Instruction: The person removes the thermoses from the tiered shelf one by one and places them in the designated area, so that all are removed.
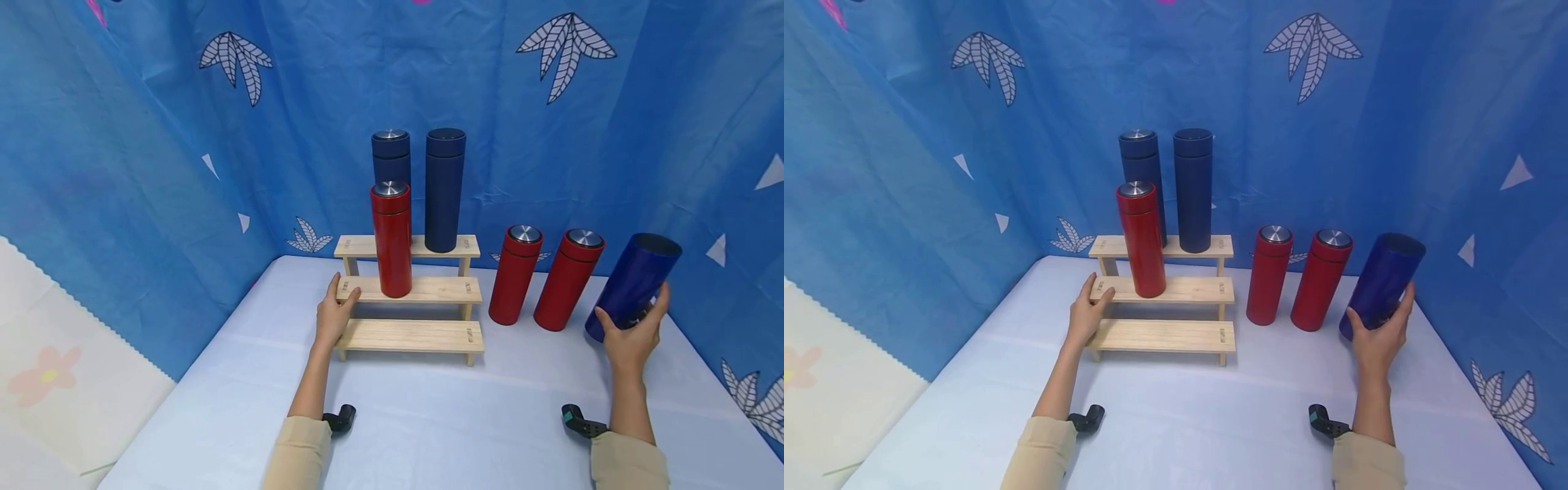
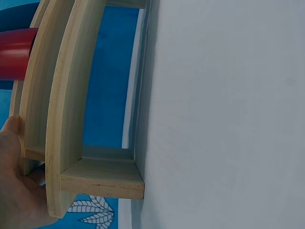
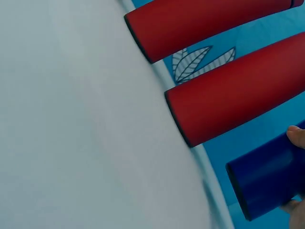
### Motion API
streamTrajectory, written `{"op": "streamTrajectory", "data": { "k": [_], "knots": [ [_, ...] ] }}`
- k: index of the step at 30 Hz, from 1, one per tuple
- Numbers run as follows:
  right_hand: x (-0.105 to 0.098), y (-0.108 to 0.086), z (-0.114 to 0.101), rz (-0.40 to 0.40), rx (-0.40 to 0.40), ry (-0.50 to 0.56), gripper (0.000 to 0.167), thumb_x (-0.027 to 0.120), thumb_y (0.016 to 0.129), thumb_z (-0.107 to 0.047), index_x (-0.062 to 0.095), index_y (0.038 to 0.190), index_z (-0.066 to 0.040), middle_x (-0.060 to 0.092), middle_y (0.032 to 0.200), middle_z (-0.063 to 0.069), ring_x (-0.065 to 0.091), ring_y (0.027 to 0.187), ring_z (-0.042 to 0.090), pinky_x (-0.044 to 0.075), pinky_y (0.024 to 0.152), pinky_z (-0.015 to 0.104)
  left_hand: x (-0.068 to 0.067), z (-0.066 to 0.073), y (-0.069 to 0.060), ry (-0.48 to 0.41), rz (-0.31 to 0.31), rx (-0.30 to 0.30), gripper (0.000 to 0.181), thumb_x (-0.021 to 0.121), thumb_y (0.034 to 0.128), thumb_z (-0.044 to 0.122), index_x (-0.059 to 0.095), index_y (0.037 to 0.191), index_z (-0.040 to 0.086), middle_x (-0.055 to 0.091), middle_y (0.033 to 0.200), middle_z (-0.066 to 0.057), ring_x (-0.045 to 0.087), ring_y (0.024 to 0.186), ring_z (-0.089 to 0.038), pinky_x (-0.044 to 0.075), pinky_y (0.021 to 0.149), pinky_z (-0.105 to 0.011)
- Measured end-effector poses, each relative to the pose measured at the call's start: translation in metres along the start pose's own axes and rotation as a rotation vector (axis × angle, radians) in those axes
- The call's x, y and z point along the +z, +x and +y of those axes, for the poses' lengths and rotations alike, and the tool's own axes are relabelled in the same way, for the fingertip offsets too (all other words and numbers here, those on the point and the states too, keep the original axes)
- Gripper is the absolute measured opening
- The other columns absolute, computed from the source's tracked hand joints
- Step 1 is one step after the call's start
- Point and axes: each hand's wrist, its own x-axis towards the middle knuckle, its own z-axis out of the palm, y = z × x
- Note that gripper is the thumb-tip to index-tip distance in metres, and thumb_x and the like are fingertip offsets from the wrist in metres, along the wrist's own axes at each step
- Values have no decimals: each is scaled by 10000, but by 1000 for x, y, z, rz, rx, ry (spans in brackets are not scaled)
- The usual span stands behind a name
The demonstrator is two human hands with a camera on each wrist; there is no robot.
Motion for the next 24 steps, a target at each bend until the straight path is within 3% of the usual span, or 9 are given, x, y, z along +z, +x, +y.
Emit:
{"op": "streamTrajectory", "data": {
  "k": [7, 14, 24],
  "knots": [
    [2, -4, 16, -8, 38, -7, 973, 739, 775, -104, 97, 1447, -392, 210, 1486, -115, 285, 1335, 232, 200, 1082, 430, -1, 0, 0, 2, -2, 3, 799, 520, 861, 574, 226, 1475, 155, 334, 1446, -157, 312, 1309, -345, 277, 1030, -514],
    [6, -8, 24, -29, 71, -2, 982, 744, 763, -76, 105, 1440, -390, 315, 1455, 75, 330, 1307, 287, 222, 1077, 430, -2, 1, -1, 2, -5, -2, 794, 517, 865, 569, 221, 1477, 159, 333, 1448, -156, 313, 1311, -338, 282, 1031, -503],
    [9, 4, 32, -82, 62, 28, 959, 703, 809, -87, 55, 1440, -404, 247, 1487, 37, 266, 1342, 250, 179, 1086, 444, -1, 1, -1, -4, 1, 10, 771, 526, 884, 526, 218, 1477, 141, 326, 1449, -163, 307, 1311, -348, 279, 1029, -513]
  ]
}}
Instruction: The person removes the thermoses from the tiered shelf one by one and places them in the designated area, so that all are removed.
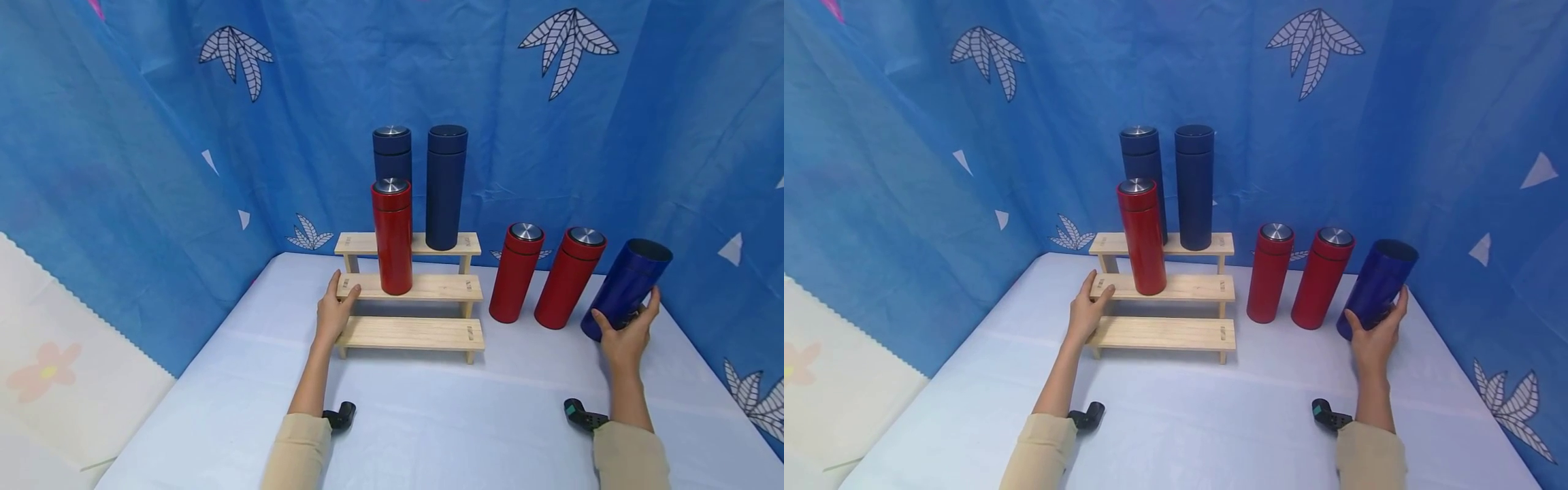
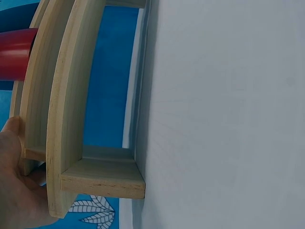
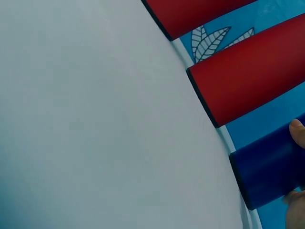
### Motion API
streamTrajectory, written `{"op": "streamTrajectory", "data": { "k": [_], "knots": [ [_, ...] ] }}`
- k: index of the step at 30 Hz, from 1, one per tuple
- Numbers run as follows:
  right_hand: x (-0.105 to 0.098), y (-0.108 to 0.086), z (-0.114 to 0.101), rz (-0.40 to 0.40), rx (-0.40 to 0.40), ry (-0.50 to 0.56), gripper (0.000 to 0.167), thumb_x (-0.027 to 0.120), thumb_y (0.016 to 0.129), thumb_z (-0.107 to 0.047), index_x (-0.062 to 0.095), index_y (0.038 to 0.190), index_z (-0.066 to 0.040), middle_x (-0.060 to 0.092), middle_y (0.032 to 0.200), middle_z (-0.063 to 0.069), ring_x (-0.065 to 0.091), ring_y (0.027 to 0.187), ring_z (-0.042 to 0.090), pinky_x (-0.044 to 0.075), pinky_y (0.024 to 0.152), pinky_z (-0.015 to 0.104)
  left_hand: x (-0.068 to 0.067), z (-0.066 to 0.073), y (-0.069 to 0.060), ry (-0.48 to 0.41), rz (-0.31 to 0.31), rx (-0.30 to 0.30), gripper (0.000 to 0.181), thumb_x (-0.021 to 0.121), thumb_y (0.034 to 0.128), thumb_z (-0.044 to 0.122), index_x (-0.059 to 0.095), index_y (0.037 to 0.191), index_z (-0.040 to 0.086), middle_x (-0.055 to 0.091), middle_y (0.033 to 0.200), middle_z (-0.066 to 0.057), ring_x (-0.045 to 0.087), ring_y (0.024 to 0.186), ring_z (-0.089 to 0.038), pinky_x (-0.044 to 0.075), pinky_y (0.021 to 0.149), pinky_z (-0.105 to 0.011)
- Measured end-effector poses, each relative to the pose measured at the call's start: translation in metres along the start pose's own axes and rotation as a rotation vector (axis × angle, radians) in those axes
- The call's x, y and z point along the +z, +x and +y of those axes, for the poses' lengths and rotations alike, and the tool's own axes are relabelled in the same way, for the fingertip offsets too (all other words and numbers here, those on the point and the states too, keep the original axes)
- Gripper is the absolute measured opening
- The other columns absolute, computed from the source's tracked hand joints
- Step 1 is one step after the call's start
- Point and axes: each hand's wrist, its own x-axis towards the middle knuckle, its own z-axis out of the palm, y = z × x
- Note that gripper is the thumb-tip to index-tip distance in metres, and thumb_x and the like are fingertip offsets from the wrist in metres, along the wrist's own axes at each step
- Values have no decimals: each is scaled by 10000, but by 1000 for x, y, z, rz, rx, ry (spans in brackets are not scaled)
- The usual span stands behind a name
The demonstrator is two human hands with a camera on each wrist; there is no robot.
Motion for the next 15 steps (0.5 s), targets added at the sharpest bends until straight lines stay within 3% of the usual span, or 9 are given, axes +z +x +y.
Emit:
{"op": "streamTrajectory", "data": {
  "k": [9, 15],
  "knots": [
    [0, 9, 9, -20, -51, -25, 970, 694, 813, -73, 32, 1471, -340, 206, 1505, -8, 243, 1350, 245, 160, 1090, 452, 1, -1, 0, -6, -1, 7, 799, 525, 869, 557, 225, 1474, 129, 335, 1446, -158, 316, 1307, -347, 292, 1015, -529],
    [-1, 8, 8, -36, -50, -66, 966, 671, 837, -99, -14, 1482, -318, 98, 1527, -91, 161, 1380, 206, 135, 1092, 452, 1, -1, 0, -14, -5, 5, 796, 535, 869, 545, 223, 1475, 136, 331, 1448, -159, 329, 1299, -352, 301, 1011, -524]
  ]
}}
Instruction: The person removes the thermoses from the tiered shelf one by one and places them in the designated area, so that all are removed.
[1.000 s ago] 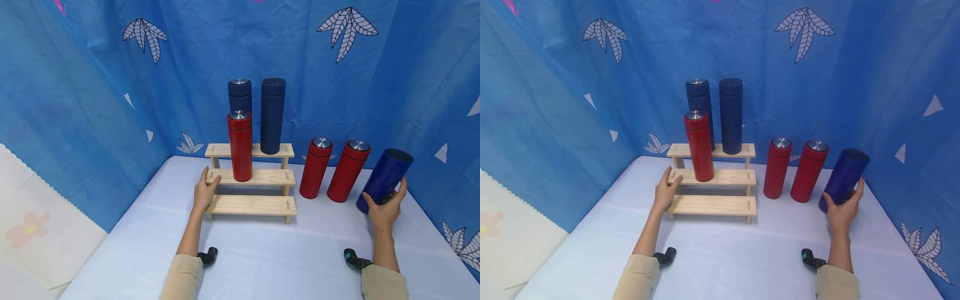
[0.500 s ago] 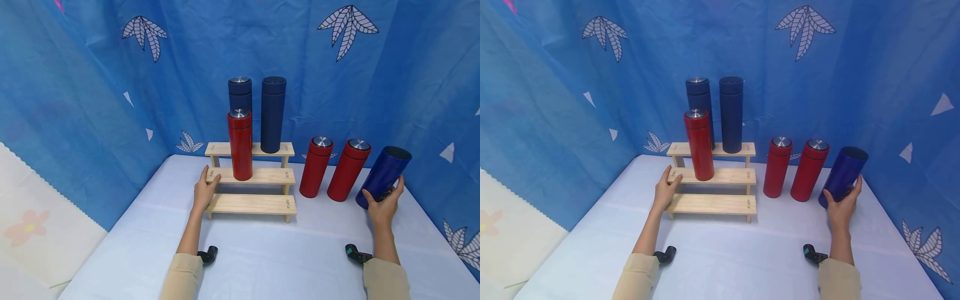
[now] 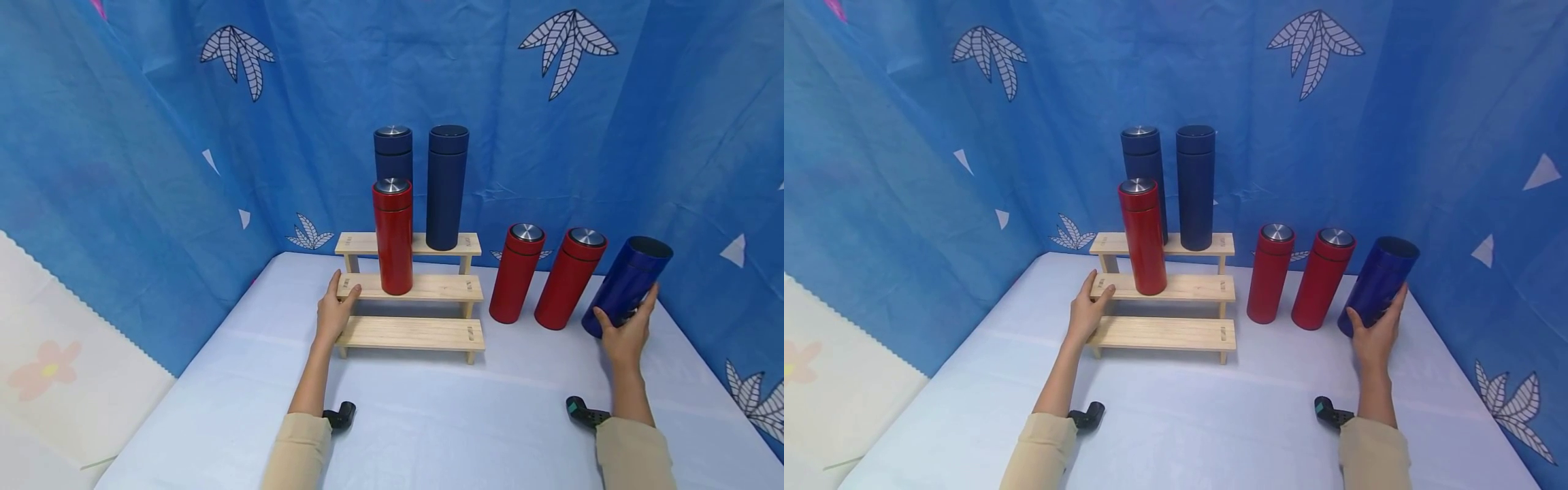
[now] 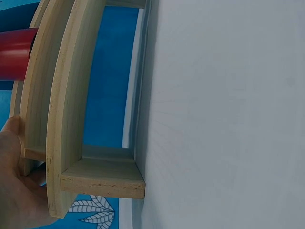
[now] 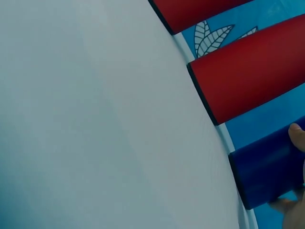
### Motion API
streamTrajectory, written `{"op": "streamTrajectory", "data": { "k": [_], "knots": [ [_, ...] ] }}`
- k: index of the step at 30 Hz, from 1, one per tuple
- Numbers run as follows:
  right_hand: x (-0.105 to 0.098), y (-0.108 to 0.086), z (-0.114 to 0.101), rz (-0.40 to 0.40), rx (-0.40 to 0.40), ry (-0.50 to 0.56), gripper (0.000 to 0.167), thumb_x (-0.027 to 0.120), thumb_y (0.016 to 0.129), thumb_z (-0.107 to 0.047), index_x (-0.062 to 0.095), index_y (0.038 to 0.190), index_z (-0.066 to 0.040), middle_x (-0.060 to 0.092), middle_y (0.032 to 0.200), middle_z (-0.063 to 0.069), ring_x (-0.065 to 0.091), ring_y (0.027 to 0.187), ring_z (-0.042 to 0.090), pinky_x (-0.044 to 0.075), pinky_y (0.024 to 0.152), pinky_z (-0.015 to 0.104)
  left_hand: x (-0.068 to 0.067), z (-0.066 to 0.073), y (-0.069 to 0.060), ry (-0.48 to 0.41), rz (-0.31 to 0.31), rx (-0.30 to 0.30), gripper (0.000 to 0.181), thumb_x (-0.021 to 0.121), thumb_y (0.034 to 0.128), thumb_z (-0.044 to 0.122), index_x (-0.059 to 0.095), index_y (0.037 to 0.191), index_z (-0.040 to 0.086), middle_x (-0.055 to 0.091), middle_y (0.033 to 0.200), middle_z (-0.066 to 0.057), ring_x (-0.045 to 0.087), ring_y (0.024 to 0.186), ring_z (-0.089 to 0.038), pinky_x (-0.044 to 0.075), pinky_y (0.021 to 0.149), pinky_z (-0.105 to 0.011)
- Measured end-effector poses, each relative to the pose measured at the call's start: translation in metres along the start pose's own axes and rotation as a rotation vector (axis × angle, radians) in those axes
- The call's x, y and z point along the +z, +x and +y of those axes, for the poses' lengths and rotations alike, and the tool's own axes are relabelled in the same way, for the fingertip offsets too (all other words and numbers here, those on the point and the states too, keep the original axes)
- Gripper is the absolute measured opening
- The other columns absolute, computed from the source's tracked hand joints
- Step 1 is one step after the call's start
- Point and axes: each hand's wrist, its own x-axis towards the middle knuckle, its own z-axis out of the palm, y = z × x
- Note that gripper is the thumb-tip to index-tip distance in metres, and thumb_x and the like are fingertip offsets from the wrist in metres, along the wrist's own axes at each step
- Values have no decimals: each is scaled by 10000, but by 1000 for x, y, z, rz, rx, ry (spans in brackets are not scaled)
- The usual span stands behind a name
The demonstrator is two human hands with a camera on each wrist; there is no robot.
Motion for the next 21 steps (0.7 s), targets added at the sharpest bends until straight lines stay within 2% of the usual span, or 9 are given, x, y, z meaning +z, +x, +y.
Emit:
{"op": "streamTrajectory", "data": {
  "k": [2, 5, 9, 13, 16, 18, 21],
  "knots": [
    [0, -2, -2, 3, 12, -10, 971, 670, 835, -91, -17, 1484, -316, 78, 1530, -92, 149, 1382, 207, 138, 1092, 453, 0, 1, 0, -1, -2, -3, 795, 535, 869, 546, 221, 1476, 139, 327, 1450, -159, 330, 1298, -351, 301, 1014, -517],
    [0, -5, -8, 20, 63, -13, 947, 646, 845, -70, -2, 1484, -329, 132, 1525, -30, 184, 1372, 247, 171, 1084, 465, -1, 0, 0, 1, -4, -8, 802, 529, 865, 559, 219, 1477, 144, 326, 1452, -154, 332, 1298, -346, 304, 1016, -508],
    [1, -9, -17, 107, 75, 5, 892, 617, 849, -59, 55, 1483, -336, 277, 1434, 82, 284, 1313, 238, 244, 1069, 414, 0, 0, 0, 5, 2, -11, 795, 521, 868, 563, 218, 1478, 153, 331, 1450, -149, 342, 1292, -345, 311, 1012, -506],
    [1, -10, -34, 301, -26, 17, 768, 616, 843, -111, 180, 1455, -272, 357, 1345, 24, 293, 1244, 99, 247, 1034, 292, 0, 0, 1, 6, 9, -13, 766, 528, 882, 529, 221, 1476, 155, 328, 1453, -141, 322, 1306, -336, 297, 1021, -508],
    [2, -10, -58, 442, -100, 29, 627, 614, 842, -155, 293, 1377, -217, 386, 1311, -58, 289, 1207, 34, 246, 1011, 272, 1, 0, 1, 7, 8, -19, 760, 533, 885, 517, 221, 1477, 157, 328, 1454, -135, 309, 1315, -327, 289, 1027, -506],
    [5, -12, -81, 474, -140, 54, 536, 614, 839, -155, 368, 1313, -198, 430, 1274, -90, 318, 1189, 28, 253, 1003, 272, 1, 0, 1, 6, 3, -19, 765, 530, 885, 520, 216, 1478, 152, 328, 1454, -141, 313, 1312, -334, 291, 1023, -512],
    [14, -19, -116, 440, -214, 110, 428, 623, 827, -116, 479, 1226, -169, 511, 1218, -81, 368, 1162, 55, 287, 977, 283, 1, 0, 1, 8, -1, -21, 781, 522, 878, 545, 213, 1479, 154, 328, 1453, -146, 319, 1307, -341, 294, 1020, -514]
  ]
}}
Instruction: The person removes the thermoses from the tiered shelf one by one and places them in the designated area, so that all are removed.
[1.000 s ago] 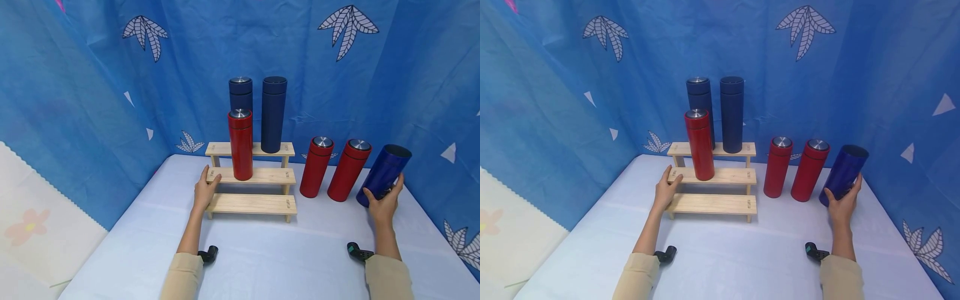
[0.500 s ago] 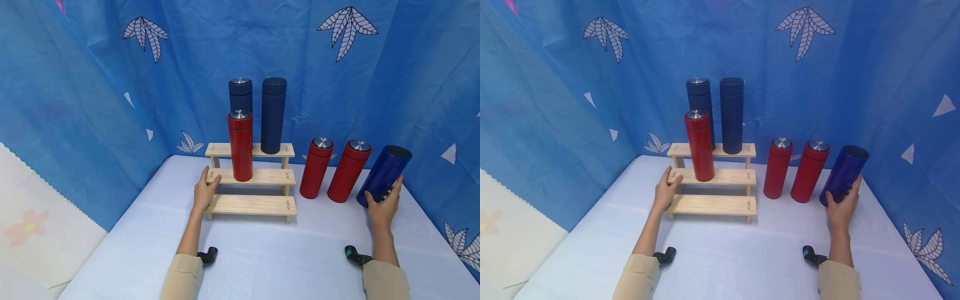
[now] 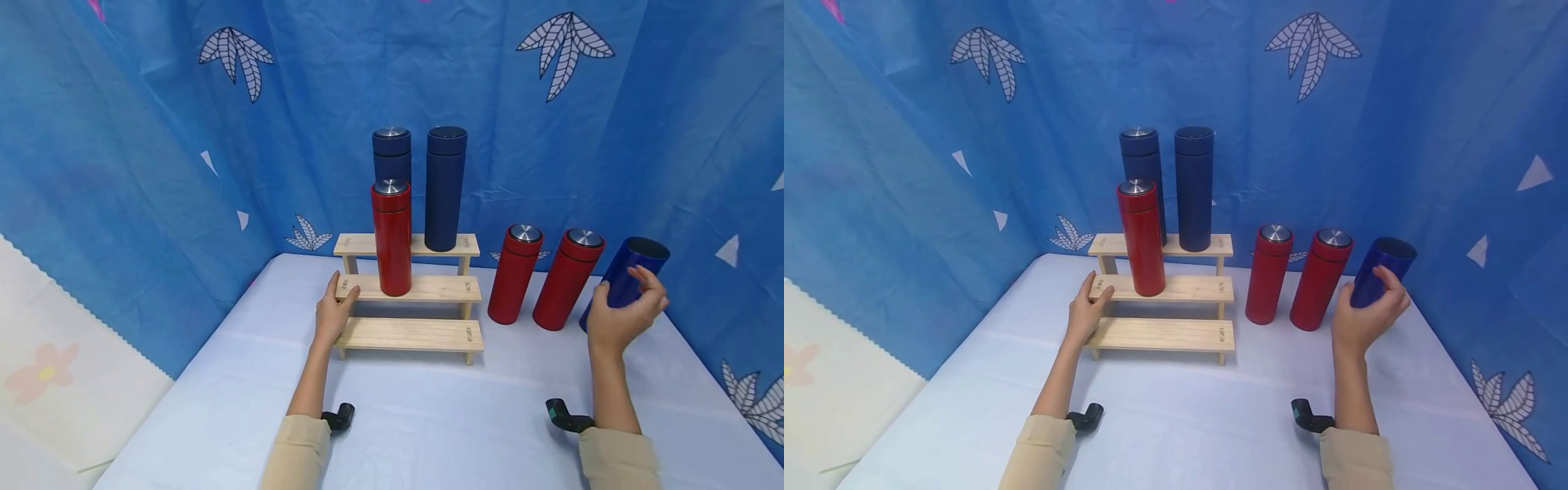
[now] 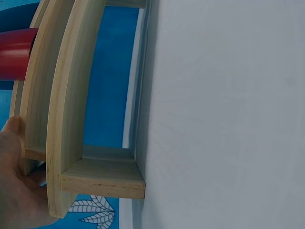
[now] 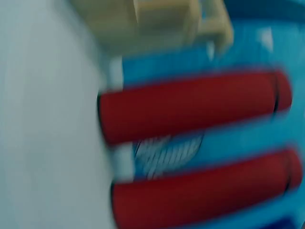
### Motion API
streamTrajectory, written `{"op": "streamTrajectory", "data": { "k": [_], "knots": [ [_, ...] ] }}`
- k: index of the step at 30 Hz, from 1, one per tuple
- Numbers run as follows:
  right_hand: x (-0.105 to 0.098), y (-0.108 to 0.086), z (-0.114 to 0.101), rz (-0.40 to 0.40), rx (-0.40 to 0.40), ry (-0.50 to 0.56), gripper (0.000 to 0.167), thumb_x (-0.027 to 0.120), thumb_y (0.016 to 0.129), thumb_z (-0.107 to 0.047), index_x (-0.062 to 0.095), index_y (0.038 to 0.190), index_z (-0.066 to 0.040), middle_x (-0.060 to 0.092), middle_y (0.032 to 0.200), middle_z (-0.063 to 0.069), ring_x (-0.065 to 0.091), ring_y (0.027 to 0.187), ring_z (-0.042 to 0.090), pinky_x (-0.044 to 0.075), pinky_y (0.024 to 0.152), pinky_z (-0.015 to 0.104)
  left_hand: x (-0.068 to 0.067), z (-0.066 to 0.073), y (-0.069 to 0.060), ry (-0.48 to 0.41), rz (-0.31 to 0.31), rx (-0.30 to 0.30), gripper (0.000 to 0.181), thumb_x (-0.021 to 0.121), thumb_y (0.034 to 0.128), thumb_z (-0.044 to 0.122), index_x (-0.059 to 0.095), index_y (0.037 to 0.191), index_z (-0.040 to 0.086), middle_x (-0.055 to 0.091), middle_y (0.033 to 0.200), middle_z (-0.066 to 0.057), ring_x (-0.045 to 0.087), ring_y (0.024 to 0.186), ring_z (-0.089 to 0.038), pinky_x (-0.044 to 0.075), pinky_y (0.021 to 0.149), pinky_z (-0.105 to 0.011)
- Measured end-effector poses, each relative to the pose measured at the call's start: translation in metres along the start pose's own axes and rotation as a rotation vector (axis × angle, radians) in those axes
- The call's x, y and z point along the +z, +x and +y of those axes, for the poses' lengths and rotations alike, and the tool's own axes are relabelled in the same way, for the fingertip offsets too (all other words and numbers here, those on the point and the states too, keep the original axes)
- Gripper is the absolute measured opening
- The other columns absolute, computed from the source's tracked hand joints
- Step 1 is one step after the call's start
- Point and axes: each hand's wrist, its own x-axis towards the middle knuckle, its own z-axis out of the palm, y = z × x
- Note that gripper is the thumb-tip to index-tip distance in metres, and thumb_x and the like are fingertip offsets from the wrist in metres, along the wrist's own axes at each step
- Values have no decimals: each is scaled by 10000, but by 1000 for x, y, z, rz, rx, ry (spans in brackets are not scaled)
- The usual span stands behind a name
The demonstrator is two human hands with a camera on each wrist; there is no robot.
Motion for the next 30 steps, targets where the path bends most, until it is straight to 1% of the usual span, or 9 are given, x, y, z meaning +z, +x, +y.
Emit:
{"op": "streamTrajectory", "data": {
  "k": [3, 5, 8, 10, 14, 18, 21, 25, 30],
  "knots": [
    [14, -14, -41, -46, -93, 105, 301, 629, 802, -51, 592, 1101, -54, 595, 1137, 24, 422, 1118, 98, 327, 926, 264, -1, 0, 0, 0, -2, -4, 785, 520, 872, 558, 211, 1480, 170, 324, 1456, -142, 313, 1311, -336, 288, 1027, -506],
    [25, -25, -64, -82, -158, 178, 267, 633, 770, 7, 613, 1036, 27, 617, 1082, 114, 454, 1083, 159, 332, 900, 282, -1, 0, -1, -2, -4, -5, 792, 518, 869, 565, 209, 1480, 168, 321, 1457, -143, 304, 1316, -336, 280, 1031, -507],
    [45, -43, -87, -163, -237, 251, 281, 649, 735, 56, 618, 1015, 61, 618, 1044, 187, 479, 1051, 213, 344, 882, 304, -1, 0, -1, -6, -8, -7, 787, 521, 873, 556, 203, 1482, 173, 319, 1458, -142, 301, 1317, -336, 279, 1030, -510],
    [59, -54, -87, -253, -267, 268, 320, 673, 722, 61, 626, 1037, 30, 619, 1062, 159, 486, 1050, 238, 352, 883, 340, -1, 0, -1, -6, -7, -7, 785, 520, 874, 554, 204, 1482, 170, 320, 1457, -143, 303, 1316, -340, 281, 1027, -516],
    [85, -70, -97, -447, -271, 311, 428, 682, 742, 46, 558, 1149, 5, 581, 1149, 132, 490, 1091, 230, 387, 909, 397, -1, 0, 0, 0, -4, -9, 773, 526, 878, 540, 205, 1482, 179, 325, 1455, -143, 300, 1317, -341, 275, 1030, -517],
    [112, -78, -114, -633, -250, 374, 556, 682, 785, -1, 423, 1278, -8, 490, 1262, 164, 464, 1156, 257, 398, 935, 451, -1, 1, 0, 7, 1, -4, 766, 532, 882, 525, 209, 1482, 172, 335, 1446, -154, 304, 1311, -353, 273, 1028, -524],
    [131, -83, -127, -747, -234, 410, 658, 691, 811, -64, 331, 1361, -42, 419, 1330, 181, 438, 1193, 295, 392, 957, 457, -1, 1, 0, 8, 4, -2, 761, 535, 885, 514, 211, 1481, 169, 338, 1444, -156, 306, 1310, -355, 274, 1028, -524],
    [150, -92, -140, -834, -201, 446, 819, 714, 810, -135, 205, 1452, -121, 354, 1388, 170, 412, 1230, 327, 381, 969, 483, -1, 2, 0, 8, 4, 2, 766, 533, 883, 520, 214, 1480, 163, 335, 1446, -153, 302, 1315, -344, 270, 1035, -510],
    [165, -107, -148, -894, -180, 446, 966, 741, 787, -186, 83, 1493, -227, 313, 1419, 128, 410, 1234, 301, 415, 935, 481, -1, 2, 0, 8, 4, 4, 761, 538, 883, 514, 218, 1479, 163, 340, 1443, -156, 313, 1310, -339, 277, 1035, -499]
  ]
}}
